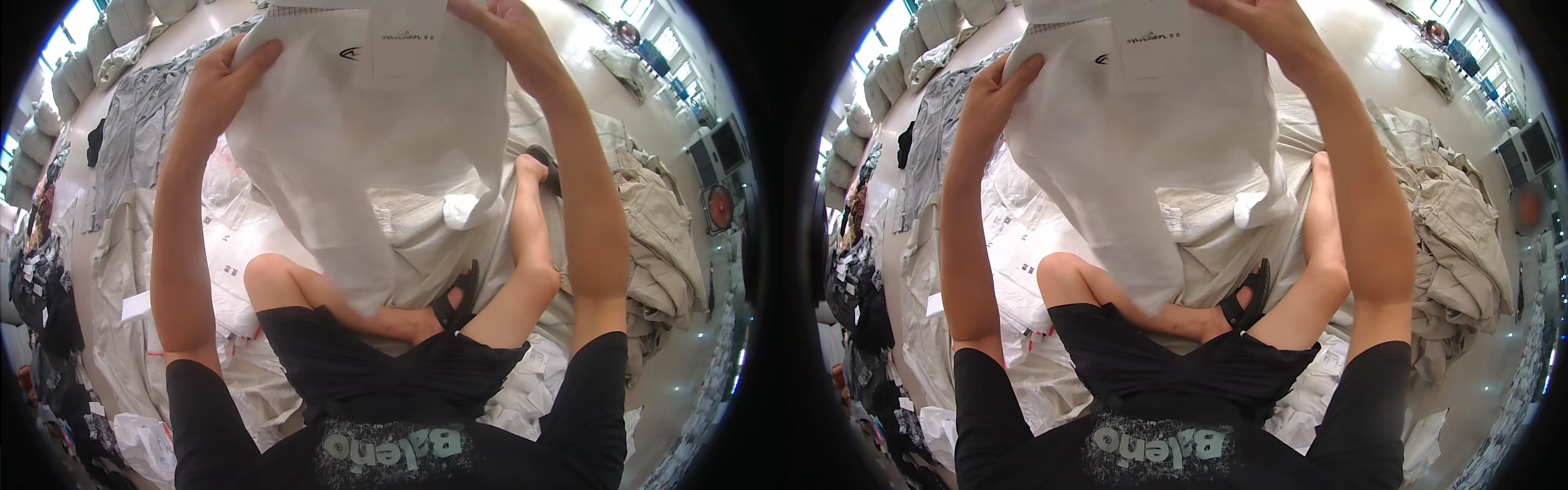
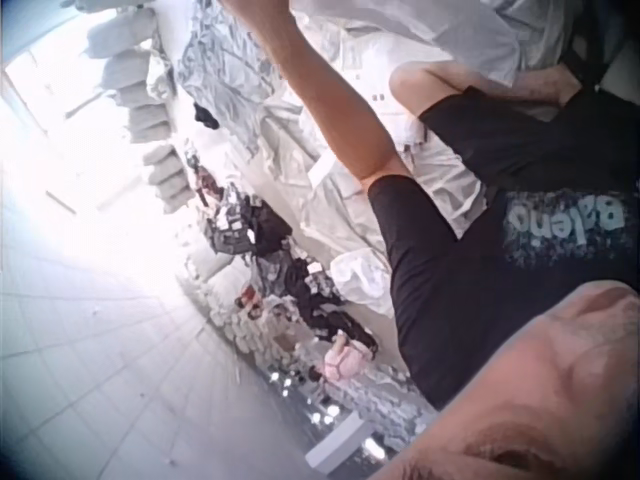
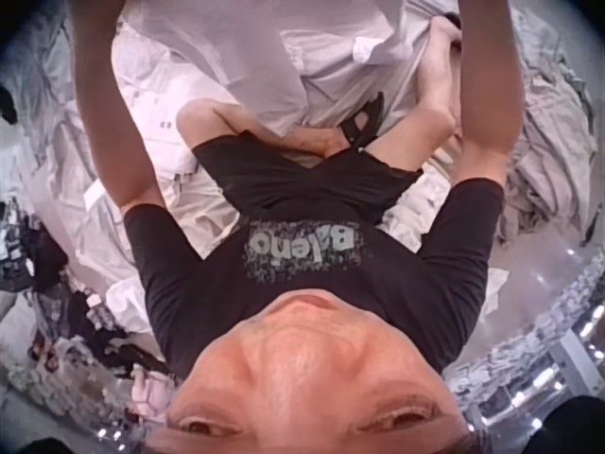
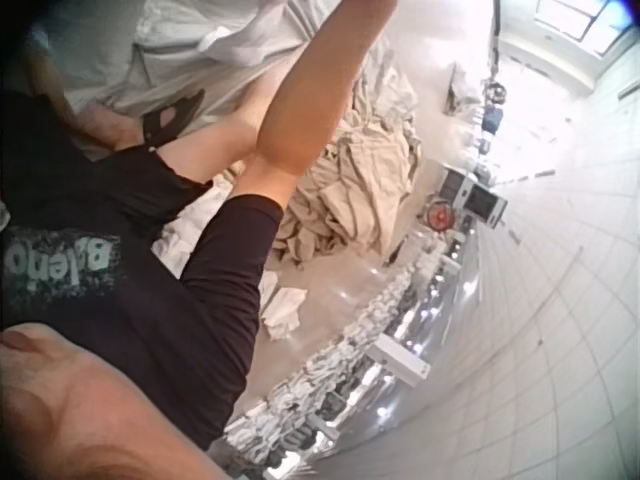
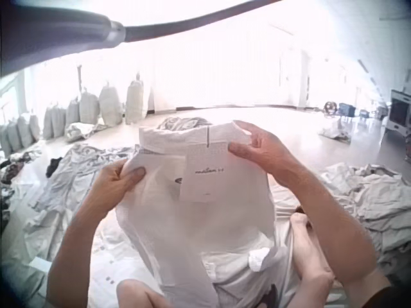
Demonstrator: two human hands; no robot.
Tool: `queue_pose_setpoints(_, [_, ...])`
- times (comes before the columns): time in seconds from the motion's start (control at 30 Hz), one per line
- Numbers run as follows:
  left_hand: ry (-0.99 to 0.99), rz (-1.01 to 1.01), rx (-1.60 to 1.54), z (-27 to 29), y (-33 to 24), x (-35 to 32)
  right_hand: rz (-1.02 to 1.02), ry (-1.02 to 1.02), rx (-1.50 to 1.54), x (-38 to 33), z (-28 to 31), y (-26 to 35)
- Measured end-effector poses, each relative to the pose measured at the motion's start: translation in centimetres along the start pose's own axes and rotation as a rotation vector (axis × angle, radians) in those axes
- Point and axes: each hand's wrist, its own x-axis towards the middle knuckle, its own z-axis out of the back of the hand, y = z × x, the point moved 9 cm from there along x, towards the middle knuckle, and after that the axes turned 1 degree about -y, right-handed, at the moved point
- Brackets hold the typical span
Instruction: The person sits on the floor and repeatedly folds white shirts, then places each folded item into a clear plastic bag. They seal the bags and set them aside, continuing the process with a large pile of shirts.
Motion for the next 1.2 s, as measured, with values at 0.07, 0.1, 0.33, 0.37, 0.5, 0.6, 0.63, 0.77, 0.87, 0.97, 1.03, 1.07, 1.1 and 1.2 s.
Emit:
queue_pose_setpoints(0.07, [-0.015, 0.005, -0.034, 0.7, 1.2, 0.7, -0.031, 0.087, -0.172, -2.8, -0.8, -2.9])
queue_pose_setpoints(0.1, [-0.013, -0.005, -0.007, 1.1, 2.7, 0.8, -0.064, 0.125, -0.296, -4.3, -0.7, -5.2])
queue_pose_setpoints(0.33, [-0.098, -0.395, 0.454, 2.2, -0.1, -0.3, -0.291, 0.099, -0.409, -9.5, 1.1, -12.2])
queue_pose_setpoints(0.37, [-0.074, -0.428, 0.419, 2.6, -1.2, -1.3, -0.293, 0.079, -0.386, -9.4, 1.6, -9.3])
queue_pose_setpoints(0.5, [0.113, -0.636, 0.549, -0.7, -0.2, -7.9, -0.085, -0.053, -0.394, -10.1, 3.7, -5.5])
queue_pose_setpoints(0.6, [0.159, -0.47, 0.422, 0.9, 3.9, -8.9, -0.036, 0.022, -0.669, -13.4, 3.2, -7.9])
queue_pose_setpoints(0.63, [0.198, -0.499, 0.411, 0.3, 3.0, -9.6, 0.035, 0.021, -0.733, -14.7, 3.5, -8.3])
queue_pose_setpoints(0.77, [-0.044, -0.74, 0.29, 5.5, -2.1, -10.5, -0.108, -0.005, -0.071, -17.5, 6.9, -5.5])
queue_pose_setpoints(0.87, [0.278, 0.049, 0.34, 2.5, 7.1, -1.0, -0.347, 0.223, -0.513, -10.9, 5.2, -11.5])
queue_pose_setpoints(0.97, [0.085, -0.194, 0.34, 3.6, 4.7, 2.4, -0.246, 0.079, -0.291, -9.1, 7.6, -11.3])
queue_pose_setpoints(1.03, [0.207, -0.083, 0.301, 3.5, 4.7, 2.1, -0.234, 0.06, -0.315, -10.1, 8.7, -10.2])
queue_pose_setpoints(1.07, [0.282, -0.079, 0.328, 2.9, 5.2, 1.2, -0.191, 0.052, -0.38, -10.9, 8.6, -9.2])
queue_pose_setpoints(1.1, [0.355, -0.078, 0.363, 2.6, 5.5, -0.1, -0.184, -0.003, -0.334, -11.6, 8.9, -8.9])
queue_pose_setpoints(1.2, [0.591, -0.145, 0.365, 2.5, 10.6, -4.4, -0.128, -0.151, -0.208, -13.8, 8.2, -9.7])
